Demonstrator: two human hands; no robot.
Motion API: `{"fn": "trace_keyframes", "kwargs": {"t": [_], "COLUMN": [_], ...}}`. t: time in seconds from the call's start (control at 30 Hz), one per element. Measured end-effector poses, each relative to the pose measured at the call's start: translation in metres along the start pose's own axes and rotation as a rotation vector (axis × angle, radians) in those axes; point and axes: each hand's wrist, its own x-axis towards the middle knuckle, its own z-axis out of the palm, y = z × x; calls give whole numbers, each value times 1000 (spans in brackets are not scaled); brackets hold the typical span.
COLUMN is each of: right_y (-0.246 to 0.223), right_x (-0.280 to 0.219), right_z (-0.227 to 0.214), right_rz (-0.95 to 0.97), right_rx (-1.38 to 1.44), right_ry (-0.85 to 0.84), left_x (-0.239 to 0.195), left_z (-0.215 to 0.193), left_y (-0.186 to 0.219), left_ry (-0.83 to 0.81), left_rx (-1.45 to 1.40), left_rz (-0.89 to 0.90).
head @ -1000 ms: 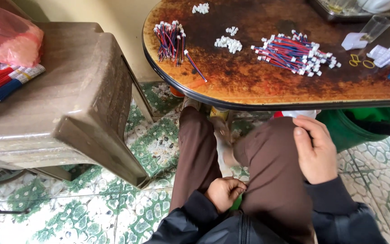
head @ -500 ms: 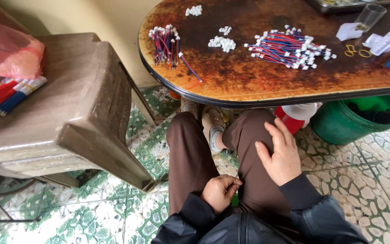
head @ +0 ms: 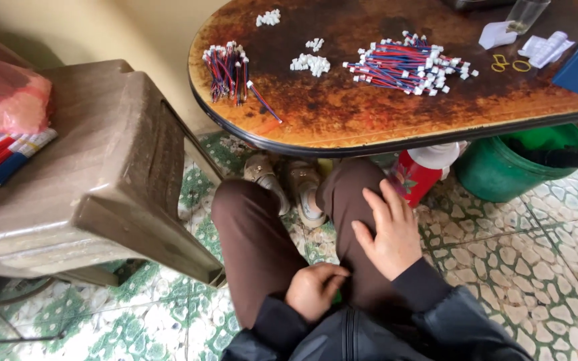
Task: Attaching small plastic connectors to the ends of electrical wires
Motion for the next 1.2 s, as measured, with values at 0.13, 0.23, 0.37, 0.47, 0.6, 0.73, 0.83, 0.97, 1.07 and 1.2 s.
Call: {"fn": "trace_keyframes", "kwargs": {"t": [0.13, 0.23, 0.37, 0.47, 0.6, 0.73, 0.83, 0.97, 1.07, 1.2], "right_y": [5, 5, -4, -6, -5, -17, -19, -25, -23, -43], "right_x": [-8, -7, -6, -9, -9, -5, -12, -11, -3, 48], "right_z": [11, 22, 22, 21, 24, 10, 3, 6, 12, -2], "right_rz": [45, 90, 64, 63, 32, 39, 20, 5, 17, -176], "right_rx": [-6, -18, -132, -122, -151, -265, -219, -246, -197, -11], "right_ry": [-67, -179, -135, -135, -137, -23, -22, -70, -156, -6], "left_x": [-1, 1, 5, 3, 2, 0, -4, -5, -6, -4], "left_z": [-7, -4, -6, -5, -4, -2, -6, -10, -9, -17], "left_y": [10, 7, 13, 13, 8, 5, 11, 14, 12, 16], "left_ry": [-16, -39, -53, -67, -42, -32, -31, -3, 24, 12], "left_rx": [-136, -105, -140, -157, -144, -156, -160, -182, -202, -290], "left_rz": [-125, -50, -40, -47, -8, 35, 6, -4, 16, -110]}}
